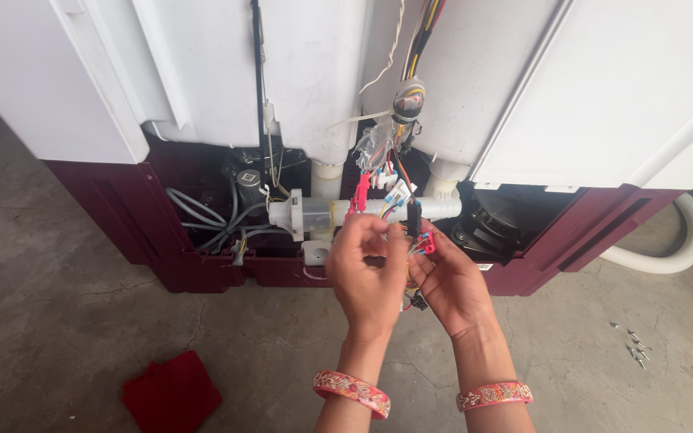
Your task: The person manipulates a bundle of wires and plastic connectors at the back of a washing machine. They repeatedly disconnect and reconnect pink and white connectors, organizing the wires by hand.
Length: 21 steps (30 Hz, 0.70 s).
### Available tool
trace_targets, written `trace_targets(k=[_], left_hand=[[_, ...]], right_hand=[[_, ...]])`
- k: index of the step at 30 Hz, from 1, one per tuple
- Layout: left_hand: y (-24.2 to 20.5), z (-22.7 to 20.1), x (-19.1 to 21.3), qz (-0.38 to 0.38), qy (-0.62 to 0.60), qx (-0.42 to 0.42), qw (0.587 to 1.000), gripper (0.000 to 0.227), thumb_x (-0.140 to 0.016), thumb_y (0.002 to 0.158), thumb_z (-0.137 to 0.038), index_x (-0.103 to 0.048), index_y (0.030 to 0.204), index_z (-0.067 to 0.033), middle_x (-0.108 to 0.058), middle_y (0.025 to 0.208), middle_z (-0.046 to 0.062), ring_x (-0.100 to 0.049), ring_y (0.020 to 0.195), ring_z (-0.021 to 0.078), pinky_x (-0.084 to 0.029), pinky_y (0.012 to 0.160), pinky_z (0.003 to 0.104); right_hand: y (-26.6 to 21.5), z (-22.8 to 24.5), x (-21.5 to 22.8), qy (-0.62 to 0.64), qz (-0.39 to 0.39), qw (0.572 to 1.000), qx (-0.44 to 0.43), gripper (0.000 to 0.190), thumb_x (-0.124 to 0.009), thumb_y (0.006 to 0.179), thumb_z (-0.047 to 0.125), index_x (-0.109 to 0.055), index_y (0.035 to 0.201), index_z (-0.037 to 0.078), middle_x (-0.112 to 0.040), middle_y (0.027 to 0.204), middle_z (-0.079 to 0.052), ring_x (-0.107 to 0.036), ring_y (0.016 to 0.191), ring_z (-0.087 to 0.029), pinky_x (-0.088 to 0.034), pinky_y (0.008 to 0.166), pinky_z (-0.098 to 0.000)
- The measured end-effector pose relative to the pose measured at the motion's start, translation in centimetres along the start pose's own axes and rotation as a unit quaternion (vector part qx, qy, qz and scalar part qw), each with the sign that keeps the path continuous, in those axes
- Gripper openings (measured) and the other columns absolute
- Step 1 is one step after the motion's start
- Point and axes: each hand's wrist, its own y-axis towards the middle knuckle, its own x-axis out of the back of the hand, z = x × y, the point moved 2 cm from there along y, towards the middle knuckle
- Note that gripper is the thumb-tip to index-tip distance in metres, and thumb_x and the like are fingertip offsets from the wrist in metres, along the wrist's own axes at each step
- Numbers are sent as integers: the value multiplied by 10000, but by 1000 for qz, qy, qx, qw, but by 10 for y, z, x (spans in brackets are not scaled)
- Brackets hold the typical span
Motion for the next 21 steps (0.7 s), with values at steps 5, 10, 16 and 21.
trace_targets(k=[5,10,16,21], left_hand=[[5,-26,-8,129,57,-79,987,80,-735,886,-68,-657,906,-72,-697,769,22,-676,725,180,-511,699,343],[1,-35,-5,202,226,-171,938,329,-713,757,-10,-729,1077,-86,-743,990,53,-658,975,291,-430,766,437],[4,-21,-4,242,275,-151,918,406,-728,780,-31,-698,1185,-55,-706,1082,75,-616,1086,310,-468,884,445],[-6,-10,18,261,295,-117,912,383,-724,765,12,-743,1129,-107,-715,1071,46,-599,1064,302,-466,899,455]], right_hand=[[-3,4,3,-19,47,999,0,346,-588,1003,192,-600,1300,15,-712,1113,-79,-687,963,-153,-550,905,-333],[-9,4,8,-5,49,998,31,265,-616,1022,171,-596,1254,45,-709,1095,-27,-671,989,-120,-546,914,-318],[-9,-7,26,-57,-15,998,15,238,-640,991,231,-691,1195,120,-702,978,37,-634,875,-76,-534,821,-301],[-5,-29,83,3,-254,967,-6,172,-640,1003,226,-676,1170,211,-683,1003,59,-580,929,-91,-469,858,-319]])
